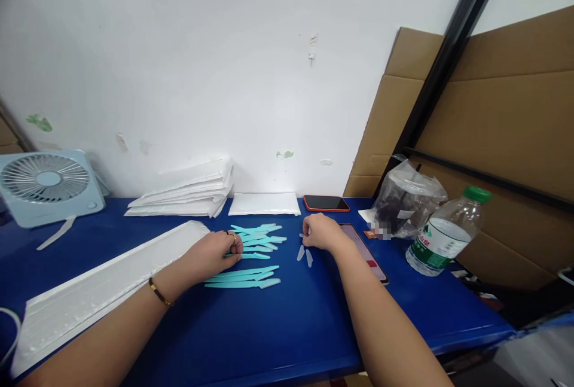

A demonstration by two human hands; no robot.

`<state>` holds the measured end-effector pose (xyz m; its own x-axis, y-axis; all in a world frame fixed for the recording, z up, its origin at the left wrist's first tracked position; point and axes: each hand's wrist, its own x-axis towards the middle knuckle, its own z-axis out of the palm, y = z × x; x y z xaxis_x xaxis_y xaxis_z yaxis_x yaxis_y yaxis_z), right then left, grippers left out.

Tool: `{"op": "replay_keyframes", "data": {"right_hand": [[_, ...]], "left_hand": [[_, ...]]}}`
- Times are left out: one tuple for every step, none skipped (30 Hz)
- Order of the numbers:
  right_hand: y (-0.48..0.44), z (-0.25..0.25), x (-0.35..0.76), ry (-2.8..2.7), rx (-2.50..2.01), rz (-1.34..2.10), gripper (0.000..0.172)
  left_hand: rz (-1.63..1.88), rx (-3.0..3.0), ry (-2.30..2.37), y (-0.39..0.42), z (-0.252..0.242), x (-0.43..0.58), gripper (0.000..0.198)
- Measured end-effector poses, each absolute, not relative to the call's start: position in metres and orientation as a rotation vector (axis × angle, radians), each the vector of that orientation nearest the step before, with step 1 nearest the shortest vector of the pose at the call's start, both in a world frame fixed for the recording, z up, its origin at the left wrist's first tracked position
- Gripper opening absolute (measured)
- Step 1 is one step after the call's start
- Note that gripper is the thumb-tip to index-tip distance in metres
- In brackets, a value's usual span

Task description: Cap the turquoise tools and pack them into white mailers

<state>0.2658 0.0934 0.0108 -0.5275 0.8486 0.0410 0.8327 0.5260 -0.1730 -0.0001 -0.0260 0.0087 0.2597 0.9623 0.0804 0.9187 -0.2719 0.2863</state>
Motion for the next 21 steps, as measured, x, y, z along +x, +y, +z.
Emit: {"op": "replay_keyframes", "data": {"right_hand": [[0.094,0.009,0.264,-2.621,-1.472,0.153,0.013],[0.094,0.008,0.263,-2.607,-1.476,0.118,0.013],[0.094,0.007,0.262,-2.600,-1.462,0.104,0.012],[0.094,0.008,0.261,-2.599,-1.432,0.122,0.011],[0.092,0.009,0.260,-2.596,-1.384,0.176,0.011],[0.090,0.011,0.259,-2.589,-1.313,0.260,0.011],[0.086,0.013,0.258,-2.579,-1.220,0.368,0.012],[0.082,0.016,0.256,-2.569,-1.113,0.485,0.014],[0.078,0.019,0.255,-2.561,-1.006,0.592,0.017],[0.074,0.022,0.253,-2.561,-0.914,0.675,0.019],[0.070,0.023,0.252,-2.574,-0.846,0.735,0.019],[0.067,0.024,0.250,-2.597,-0.806,0.780,0.019],[0.064,0.024,0.248,-2.620,-0.792,0.810,0.018],[0.063,0.023,0.246,-2.636,-0.797,0.831,0.018],[0.062,0.022,0.245,-2.646,-0.810,0.843,0.017],[0.062,0.020,0.243,-2.650,-0.824,0.853,0.017],[0.062,0.019,0.242,-2.650,-0.832,0.855,0.016],[0.062,0.018,0.241,-2.647,-0.835,0.850,0.016],[0.062,0.017,0.240,-2.645,-0.832,0.839,0.015],[0.061,0.017,0.239,-2.645,-0.829,0.829,0.015],[0.061,0.016,0.237,-2.646,-0.828,0.820,0.015]], "left_hand": [[0.362,2.335,1.774,-0.025,0.007,-0.001,0.012],[0.366,2.322,1.775,-0.025,0.006,-0.001,0.012],[0.369,2.307,1.776,-0.024,0.005,-0.001,0.011],[0.375,2.292,1.779,-0.024,0.003,-0.002,0.011],[0.383,2.281,1.780,-0.023,0.002,-0.002,0.011],[0.394,2.276,1.778,-0.023,0.001,-0.002,0.010],[0.406,2.278,1.774,-0.022,0.001,-0.002,0.010],[0.419,2.284,1.769,-0.022,0.000,-0.003,0.010],[0.432,2.290,1.761,-0.021,0.000,-0.003,0.010],[0.444,2.294,1.755,-0.021,0.000,-0.003,0.010],[0.457,2.295,1.750,-0.021,0.000,-0.003,0.010],[0.470,2.295,1.747,-0.021,0.000,-0.003,0.010],[0.482,2.293,1.747,-0.021,0.000,-0.002,0.009],[0.492,2.290,1.749,-0.021,0.001,-0.002,0.009],[0.498,2.289,1.752,-0.021,0.001,-0.002,0.009],[0.501,2.288,1.756,-0.020,0.001,-0.002,0.009],[0.501,2.288,1.758,-0.020,0.002,-0.002,0.009],[0.500,2.292,1.760,-0.020,0.002,-0.002,0.009],[0.498,2.298,1.761,-0.020,0.002,-0.002,0.009],[0.495,2.305,1.760,-0.020,0.002,-0.001,0.009],[0.493,2.311,1.759,-0.020,0.002,-0.001,0.008]]}}
